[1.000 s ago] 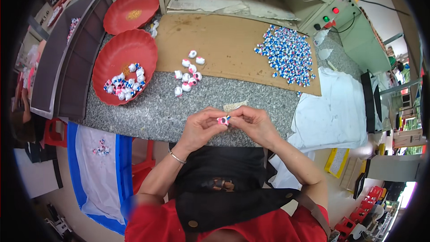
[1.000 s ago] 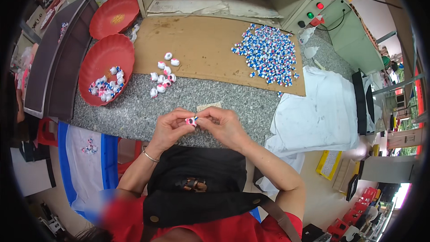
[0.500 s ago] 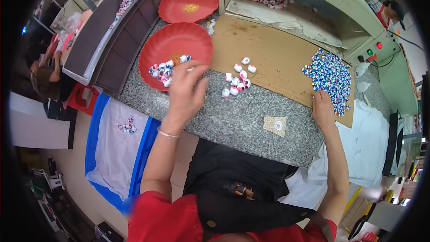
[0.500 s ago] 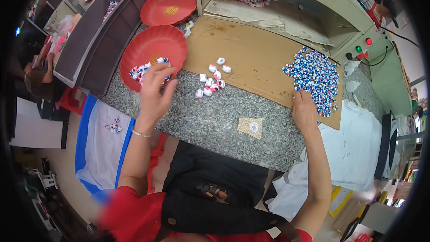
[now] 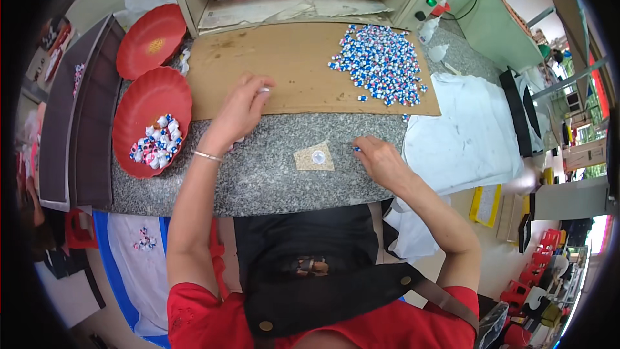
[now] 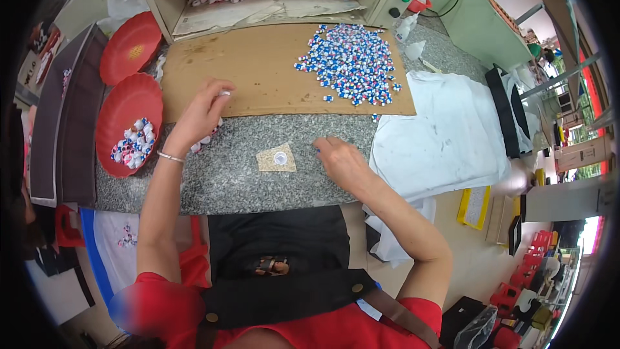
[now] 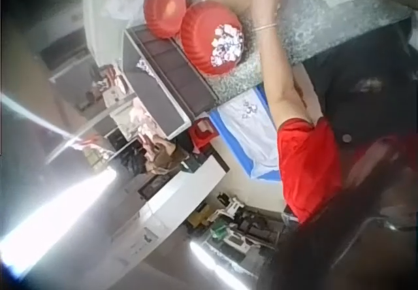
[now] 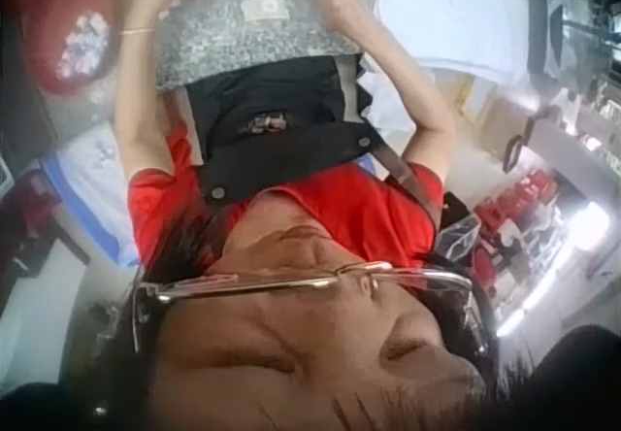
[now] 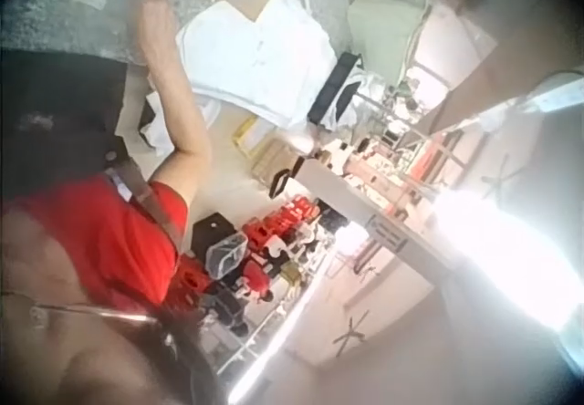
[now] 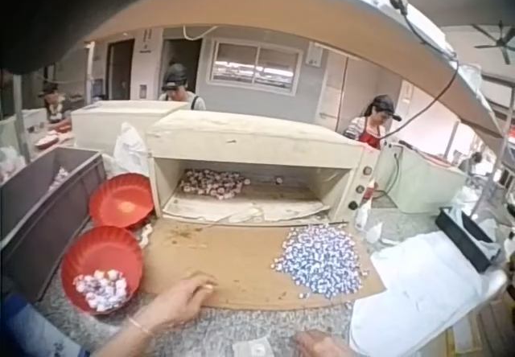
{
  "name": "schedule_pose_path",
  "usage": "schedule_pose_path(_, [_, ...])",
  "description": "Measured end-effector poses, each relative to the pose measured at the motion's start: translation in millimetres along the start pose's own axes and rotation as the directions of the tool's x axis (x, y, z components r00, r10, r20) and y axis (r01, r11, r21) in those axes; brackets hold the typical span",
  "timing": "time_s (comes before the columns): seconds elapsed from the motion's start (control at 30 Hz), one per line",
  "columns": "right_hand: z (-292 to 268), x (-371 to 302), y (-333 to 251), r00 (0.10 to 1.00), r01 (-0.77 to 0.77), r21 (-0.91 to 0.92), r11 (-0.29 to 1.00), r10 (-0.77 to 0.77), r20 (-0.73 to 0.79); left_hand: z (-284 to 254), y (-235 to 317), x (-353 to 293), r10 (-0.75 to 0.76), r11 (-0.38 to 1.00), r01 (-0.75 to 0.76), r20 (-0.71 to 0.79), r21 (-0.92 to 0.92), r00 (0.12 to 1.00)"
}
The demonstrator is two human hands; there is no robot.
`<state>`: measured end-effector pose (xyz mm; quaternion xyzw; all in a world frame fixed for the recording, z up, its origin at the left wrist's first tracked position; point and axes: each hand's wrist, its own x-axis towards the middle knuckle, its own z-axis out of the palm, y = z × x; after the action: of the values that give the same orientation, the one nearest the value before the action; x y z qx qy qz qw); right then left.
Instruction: Manually assembling small white circular components onto a base or card in a factory setting.
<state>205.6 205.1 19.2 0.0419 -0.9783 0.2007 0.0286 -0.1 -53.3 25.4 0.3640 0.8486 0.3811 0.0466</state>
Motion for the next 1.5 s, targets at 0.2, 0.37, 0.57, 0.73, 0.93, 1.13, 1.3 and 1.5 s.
schedule_pose_path(0.2, [1,2,7,0.999,-0.001,0.080,0.997,0.004,-0.035,28,17,-99,-0.146,0.288,0.233,0.198,-0.929,0.969])
schedule_pose_path(0.37, [-2,15,-9,0.997,0.068,0.166,0.984,-0.061,-0.048,43,30,-150,-0.278,0.115,0.258,0.218,-0.959,0.935])
schedule_pose_path(0.57, [1,35,-50,0.935,0.354,0.017,0.935,-0.355,0.015,40,42,-154,-0.255,0.133,0.219,0.181,-0.967,0.950])
schedule_pose_path(0.73, [6,42,-50,0.908,0.408,-0.105,0.907,-0.391,0.153,41,49,-138,-0.270,0.238,0.158,0.091,-0.958,0.959])
schedule_pose_path(0.93, [6,30,-57,0.941,0.339,0.012,0.941,-0.339,-0.002,67,51,-129,-0.235,0.572,0.040,-0.117,-0.819,0.965])
schedule_pose_path(1.13, [14,12,-67,0.968,-0.158,0.764,0.625,0.250,-0.004,87,58,-121,-0.060,0.866,-0.123,-0.344,-0.485,0.937])
schedule_pose_path(1.3, [10,5,-68,0.926,-0.357,0.862,0.361,0.258,0.275,91,65,-116,0.120,0.910,-0.262,-0.401,-0.322,0.908])
schedule_pose_path(1.5, [-13,7,-76,0.996,0.076,0.582,0.809,-0.093,-0.002,74,55,-115,0.102,0.670,-0.077,-0.011,-0.738,0.995])
